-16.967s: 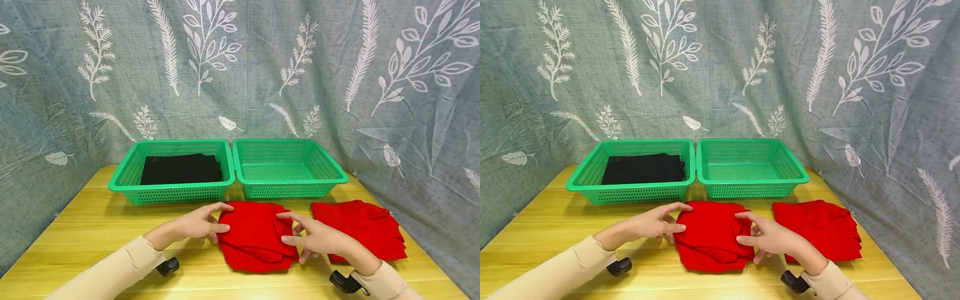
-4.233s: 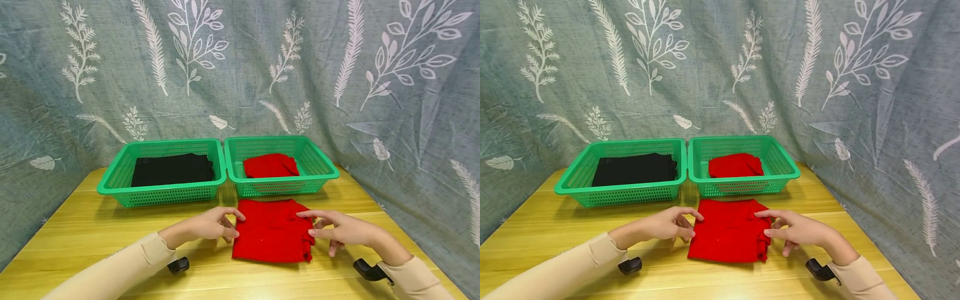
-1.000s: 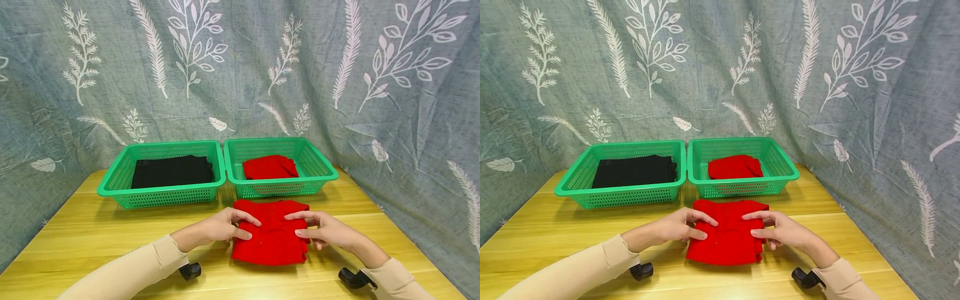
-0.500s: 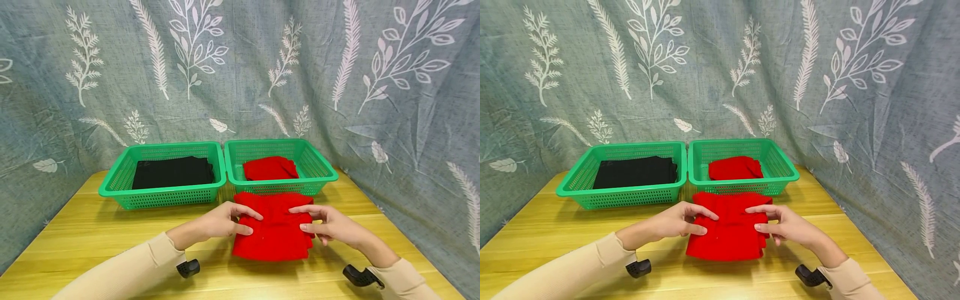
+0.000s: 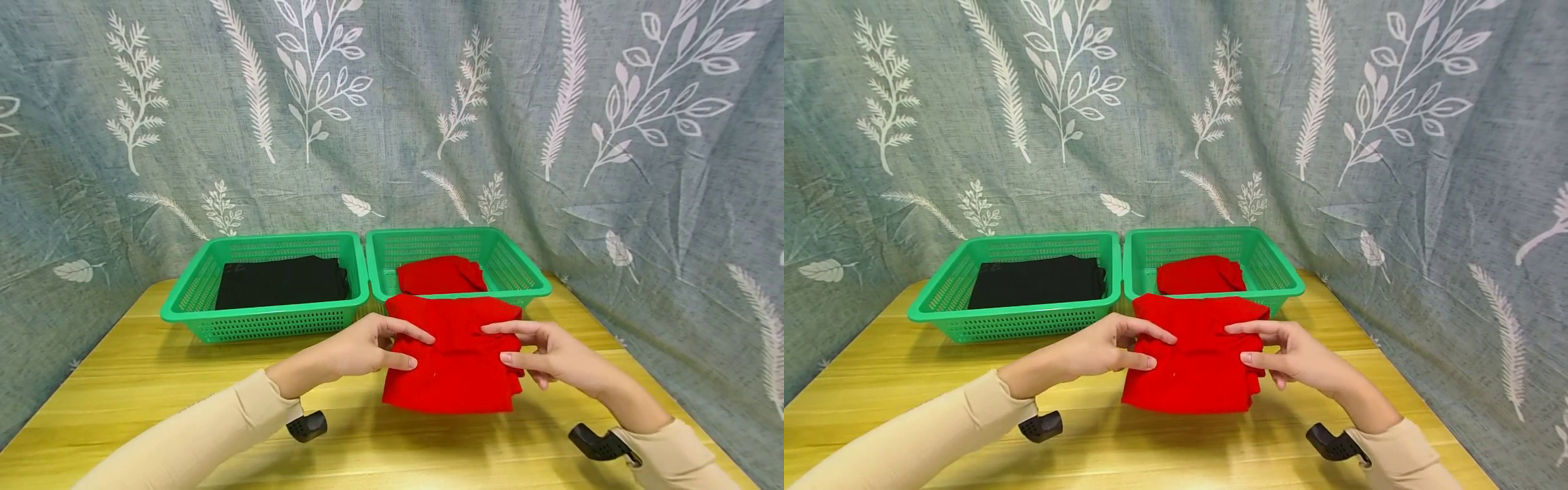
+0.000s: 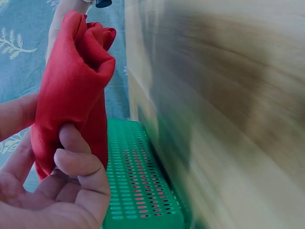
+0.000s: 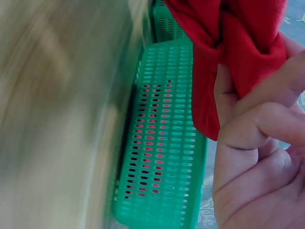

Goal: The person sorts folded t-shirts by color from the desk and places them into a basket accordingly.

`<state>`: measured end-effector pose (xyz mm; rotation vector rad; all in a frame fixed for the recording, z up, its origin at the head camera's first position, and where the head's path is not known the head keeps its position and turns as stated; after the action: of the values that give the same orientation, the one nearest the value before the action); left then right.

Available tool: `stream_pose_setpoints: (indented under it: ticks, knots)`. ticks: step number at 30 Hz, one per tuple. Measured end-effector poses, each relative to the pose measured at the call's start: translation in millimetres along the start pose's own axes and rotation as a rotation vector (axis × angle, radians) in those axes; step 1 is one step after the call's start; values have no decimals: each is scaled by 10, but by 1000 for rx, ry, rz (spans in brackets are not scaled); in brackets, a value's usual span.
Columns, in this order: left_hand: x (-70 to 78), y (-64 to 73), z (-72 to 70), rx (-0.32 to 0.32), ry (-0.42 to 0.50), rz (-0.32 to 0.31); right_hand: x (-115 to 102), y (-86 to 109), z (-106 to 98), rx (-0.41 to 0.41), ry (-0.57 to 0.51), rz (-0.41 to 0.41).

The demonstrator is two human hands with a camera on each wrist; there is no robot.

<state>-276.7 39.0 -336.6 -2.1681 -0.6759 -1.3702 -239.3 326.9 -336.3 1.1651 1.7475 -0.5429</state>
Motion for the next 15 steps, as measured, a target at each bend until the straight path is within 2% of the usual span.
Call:
stream_pose_setpoints:
  ticks: [8, 15]
  knots:
    - [145, -4, -52, -2, -52, 37, -131, 33, -76, 62, 40, -15]
    - [271, -28, -115, 1, -66, 75, -301, 69, -169, 99, 75, -69]
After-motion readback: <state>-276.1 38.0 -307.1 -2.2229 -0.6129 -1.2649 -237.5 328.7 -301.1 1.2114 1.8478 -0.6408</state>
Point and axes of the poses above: each hand's wrist, its own y-axis away from the middle knuckle, its own z-axis out of the palm, x = y × z, the point moved 6 cm from there along -y, towards the middle knuckle, and after that the axes turned 9 degrees about z, right-handed, at the moved point
